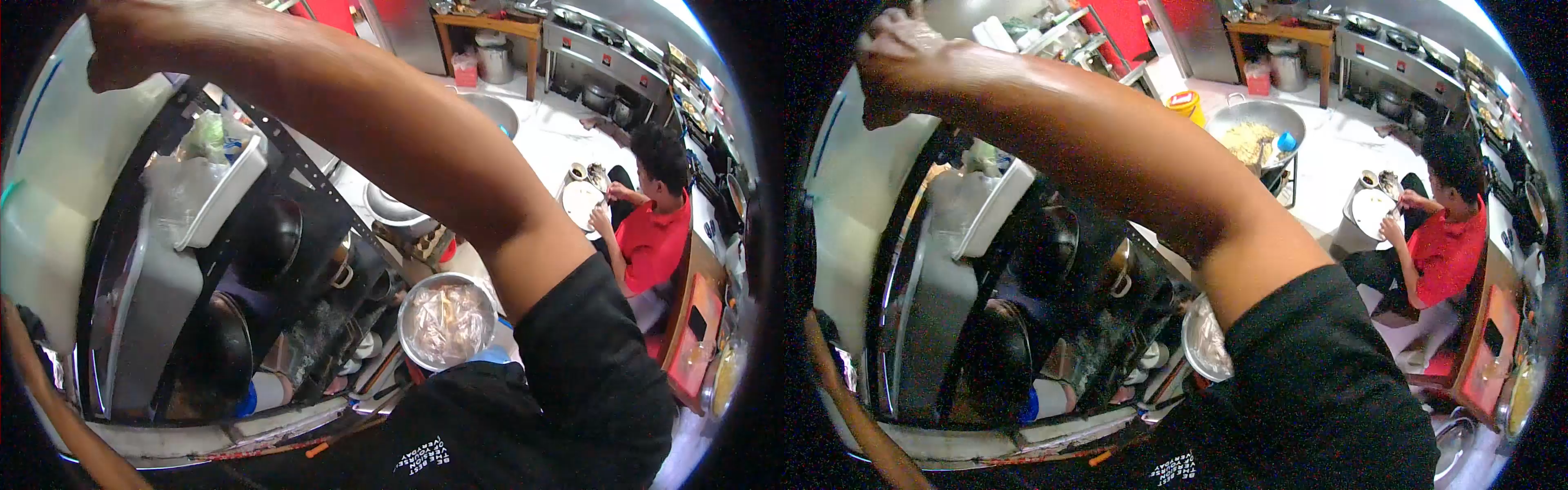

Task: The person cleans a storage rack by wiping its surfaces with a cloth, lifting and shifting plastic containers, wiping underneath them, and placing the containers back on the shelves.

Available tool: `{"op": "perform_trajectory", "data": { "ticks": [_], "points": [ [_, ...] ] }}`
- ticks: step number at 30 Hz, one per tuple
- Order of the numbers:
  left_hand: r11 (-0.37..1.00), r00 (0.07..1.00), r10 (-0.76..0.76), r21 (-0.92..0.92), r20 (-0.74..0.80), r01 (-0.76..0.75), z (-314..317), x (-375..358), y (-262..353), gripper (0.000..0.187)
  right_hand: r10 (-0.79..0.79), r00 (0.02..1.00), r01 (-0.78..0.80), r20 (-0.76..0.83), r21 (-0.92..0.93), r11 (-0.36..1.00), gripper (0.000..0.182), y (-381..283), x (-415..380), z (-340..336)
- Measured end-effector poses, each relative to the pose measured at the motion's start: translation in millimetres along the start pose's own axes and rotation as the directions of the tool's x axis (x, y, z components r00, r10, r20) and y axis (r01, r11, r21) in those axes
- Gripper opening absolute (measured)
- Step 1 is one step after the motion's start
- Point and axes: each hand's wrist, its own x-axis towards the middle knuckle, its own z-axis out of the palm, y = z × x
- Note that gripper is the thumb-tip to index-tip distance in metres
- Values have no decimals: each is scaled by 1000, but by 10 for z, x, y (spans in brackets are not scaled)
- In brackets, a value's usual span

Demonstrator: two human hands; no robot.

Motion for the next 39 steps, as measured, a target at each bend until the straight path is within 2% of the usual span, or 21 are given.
{"op": "perform_trajectory", "data": {
  "ticks": [3,4,5,7,9,12,15,16,18,20,22,25,27,28,29,31,33,34,35,36,39],
  "points": [
    [1000,999,17,26,-38,-16,94,16,-50,28,58,997,-57,-45,15,998,72,127,-481,-482],
    [1000,997,25,14,-74,-23,147,20,-60,27,127,991,-126,-39,25,992,74,204,-677,-602],
    [996,992,82,34,-95,-79,196,31,-121,27,308,951,-308,12,-4,952,78,342,-897,-650],
    [983,973,178,82,-145,-167,268,57,-194,27,213,938,-216,-273,20,976,57,653,-1640,-745],
    [974,968,216,94,-128,-205,377,78,-238,29,396,915,-403,-76,-148,903,56,522,-2336,-1219],
    [968,968,240,98,-75,-232,591,122,-482,33,736,668,-742,-108,-172,648,51,283,-3482,-1625],
    [963,968,251,108,-6,-249,797,176,-850,37,945,317,-927,-74,-235,293,52,-155,-4741,-1990],
    [962,968,249,114,21,-249,859,190,-972,39,968,244,-935,-53,-276,220,52,-352,-5123,-2145],
    [959,967,243,130,75,-251,970,244,-1240,42,998,7,-914,-60,-404,-18,50,-788,-5912,-2469],
    [955,962,237,151,132,-256,1048,290,-1485,46,993,-67,-894,-101,-436,-105,49,-1232,-6676,-2806],
    [952,958,223,172,181,-254,1102,334,-1696,49,956,-277,-816,-101,-501,-289,48,-1524,-6874,-3105],
    [943,941,192,214,280,-256,1201,380,-2011,55,942,-326,-768,-77,-560,-311,51,-1650,-6913,-3324],
    [944,928,112,253,354,-210,1272,382,-2174,59,959,-277,-829,-59,-489,-270,50,-1476,-6722,-3254],
    [961,927,-23,264,375,-83,1277,390,-2087,59,970,-241,-865,-41,-443,-234,50,-1315,-6577,-3154],
    [958,908,-157,284,389,44,1269,396,-1979,61,963,-268,-906,-24,-335,-261,50,-1124,-6400,-3014],
    [971,977,197,121,85,-207,1306,219,-1962,51,988,-132,-970,75,-217,-113,53,-710,-5599,-2668],
    [996,984,33,81,175,-48,851,71,-1192,51,982,98,-994,159,-32,104,60,-328,-4689,-2271],
    [986,991,125,104,53,-130,838,-8,-1122,51,957,229,-973,180,36,227,62,-161,-4273,-2084],
    [995,996,52,82,73,-58,716,-42,-957,53,916,353,-935,191,102,340,65,12,-3847,-1892],
    [999,1000,-16,44,-11,17,755,-111,-965,55,853,485,-869,192,214,446,67,160,-3389,-1695],
    [915,913,-404,27,62,403,484,-268,-605,60,633,759,-622,151,455,638,74,636,-2055,-1080]
  ]
}}
